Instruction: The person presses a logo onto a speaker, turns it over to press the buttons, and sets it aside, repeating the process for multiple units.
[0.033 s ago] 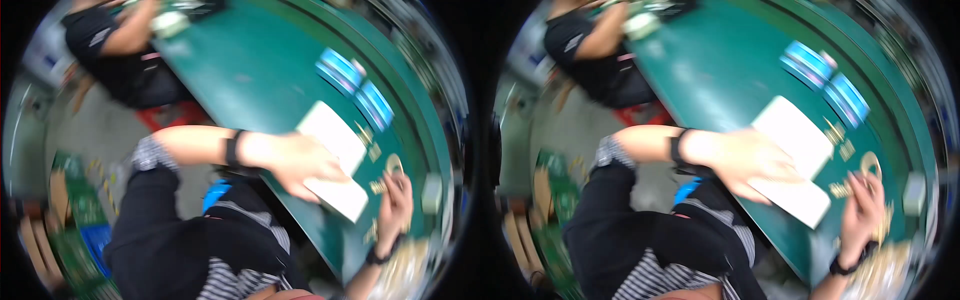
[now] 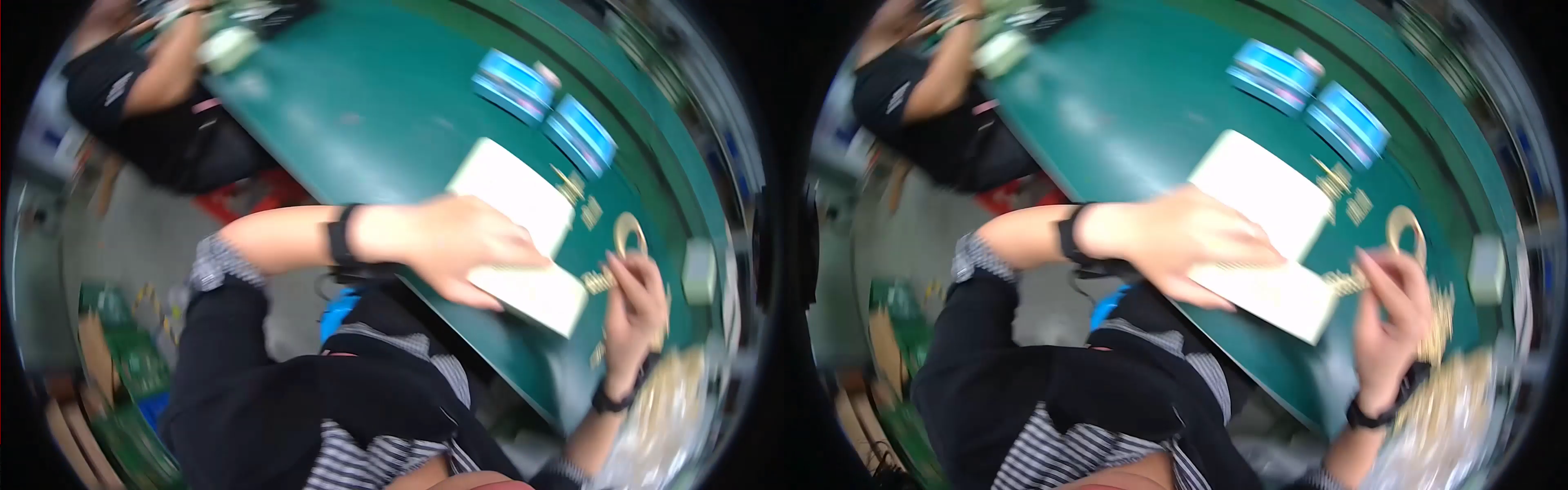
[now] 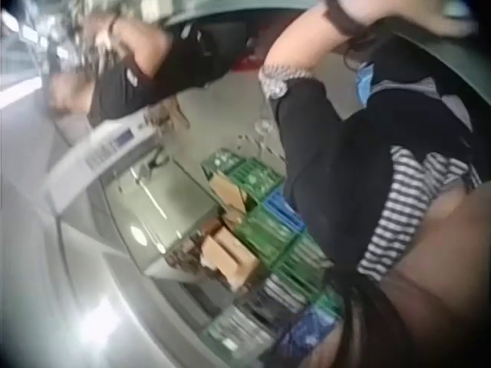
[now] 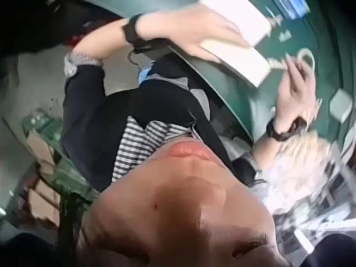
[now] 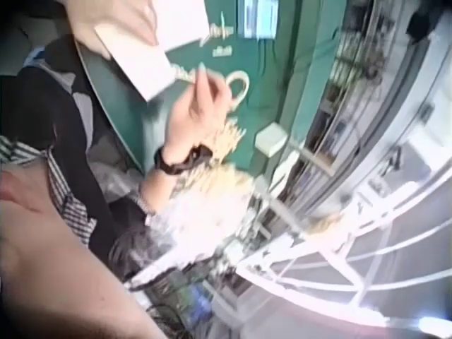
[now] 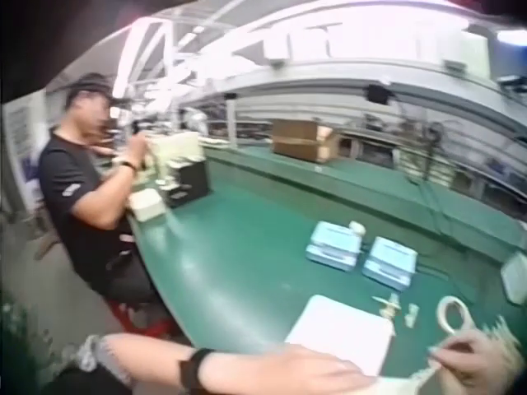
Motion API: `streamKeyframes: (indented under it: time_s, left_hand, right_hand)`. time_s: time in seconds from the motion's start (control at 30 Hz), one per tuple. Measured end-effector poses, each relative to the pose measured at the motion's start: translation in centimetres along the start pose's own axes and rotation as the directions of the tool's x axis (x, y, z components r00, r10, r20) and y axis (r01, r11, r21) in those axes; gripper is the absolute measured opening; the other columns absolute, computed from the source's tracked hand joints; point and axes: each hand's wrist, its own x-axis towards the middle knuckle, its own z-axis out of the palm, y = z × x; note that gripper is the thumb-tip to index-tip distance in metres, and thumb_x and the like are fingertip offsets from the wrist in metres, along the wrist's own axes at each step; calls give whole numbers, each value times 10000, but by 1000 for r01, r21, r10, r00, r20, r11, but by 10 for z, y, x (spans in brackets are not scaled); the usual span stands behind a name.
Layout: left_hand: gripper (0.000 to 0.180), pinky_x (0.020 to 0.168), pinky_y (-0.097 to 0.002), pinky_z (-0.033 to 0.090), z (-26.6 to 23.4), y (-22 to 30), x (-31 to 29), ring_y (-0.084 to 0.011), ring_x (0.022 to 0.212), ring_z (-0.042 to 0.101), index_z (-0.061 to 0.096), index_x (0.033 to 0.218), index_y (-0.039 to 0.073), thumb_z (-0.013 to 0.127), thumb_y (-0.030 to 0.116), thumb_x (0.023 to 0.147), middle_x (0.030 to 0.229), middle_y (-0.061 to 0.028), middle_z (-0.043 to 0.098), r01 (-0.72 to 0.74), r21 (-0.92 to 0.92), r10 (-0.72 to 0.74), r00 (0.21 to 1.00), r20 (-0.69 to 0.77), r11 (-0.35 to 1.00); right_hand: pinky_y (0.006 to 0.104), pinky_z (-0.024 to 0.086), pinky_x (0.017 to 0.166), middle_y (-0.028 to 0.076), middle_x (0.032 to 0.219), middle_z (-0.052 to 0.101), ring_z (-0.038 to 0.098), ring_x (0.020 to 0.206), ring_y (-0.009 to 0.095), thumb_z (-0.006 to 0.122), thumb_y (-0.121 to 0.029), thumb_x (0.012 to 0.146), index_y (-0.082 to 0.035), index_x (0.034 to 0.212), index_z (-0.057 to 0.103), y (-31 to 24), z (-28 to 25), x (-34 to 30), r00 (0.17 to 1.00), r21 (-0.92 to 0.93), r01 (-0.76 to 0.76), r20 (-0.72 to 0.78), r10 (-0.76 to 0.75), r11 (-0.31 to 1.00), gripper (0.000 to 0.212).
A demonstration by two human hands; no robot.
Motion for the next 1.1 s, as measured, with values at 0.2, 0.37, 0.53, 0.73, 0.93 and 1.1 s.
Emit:
streamKeyframes:
  time_s: [0.2, 0.37, 0.53, 0.73, 0.93, 1.1]
  left_hand:
    - [590, 845, -389, 541, -2, 0, 34, -318, 968, 657, 662, 1156, 19, 851, 293, 668, 1082, -121, 675, -96, -138, 71, 982, -175, 986]
    - [408, 805, -385, 545, 1, 17, 32, -266, 899, 652, 730, 1005, 38, 864, 210, 660, 1035, -91, 693, -91, -109, 64, 972, -225, 990]
    - [321, 788, -369, 535, 5, 9, 22, -229, 883, 635, 750, 956, 49, 851, 136, 663, 968, -77, 706, -35, -74, 17, 973, -229, 997]
    - [166, 772, -323, 518, 5, 0, 22, -214, 883, 637, 750, 918, 43, 775, 78, 757, 895, -62, 714, 59, -262, -129, 957, -258, 963]
    - [154, 860, -340, 485, -5, -6, 11, -230, 944, 629, 728, 949, -4, 660, 16, 812, 938, -102, 713, 184, -413, -307, 917, -255, 892]
    - [154, 869, -354, 483, -7, -8, 8, -234, 946, 633, 717, 942, -10, 664, 50, 810, 926, -113, 710, 196, -356, -294, 923, -249, 914]
  right_hand:
    - [297, 504, 670, 115, 925, 617, 623, 774, 230, 643, 145, 748, 3, 1074, 705, -43, 15, -33, 986, -207, -62, -163, 28, 976, 360]
    - [327, 494, 609, 109, 893, 602, 597, 725, 246, 674, 122, 699, 11, 1113, 688, -46, 27, -38, 987, -202, 57, -133, -86, 978, 428]
    - [293, 505, 665, 116, 922, 613, 626, 791, 224, 679, 139, 748, -15, 1072, 714, -59, 33, -29, 997, -63, -36, -76, 31, 997, 360]
    - [277, 514, 651, 112, 932, 624, 623, 772, 206, 703, 113, 737, -4, 1015, 722, -48, 41, -21, 989, 109, -63, -127, 77, 992, 302]
    - [272, 517, 651, 108, 946, 648, 630, 771, 212, 704, 109, 726, -8, 970, 731, -42, 33, -24, 997, 158, -59, -36, 66, 986, 272]
    - [286, 515, 658, 108, 941, 651, 627, 778, 227, 701, 111, 690, 1, 962, 729, -40, 35, -27, 1000, 146, -18, -17, 21, 989, 295]
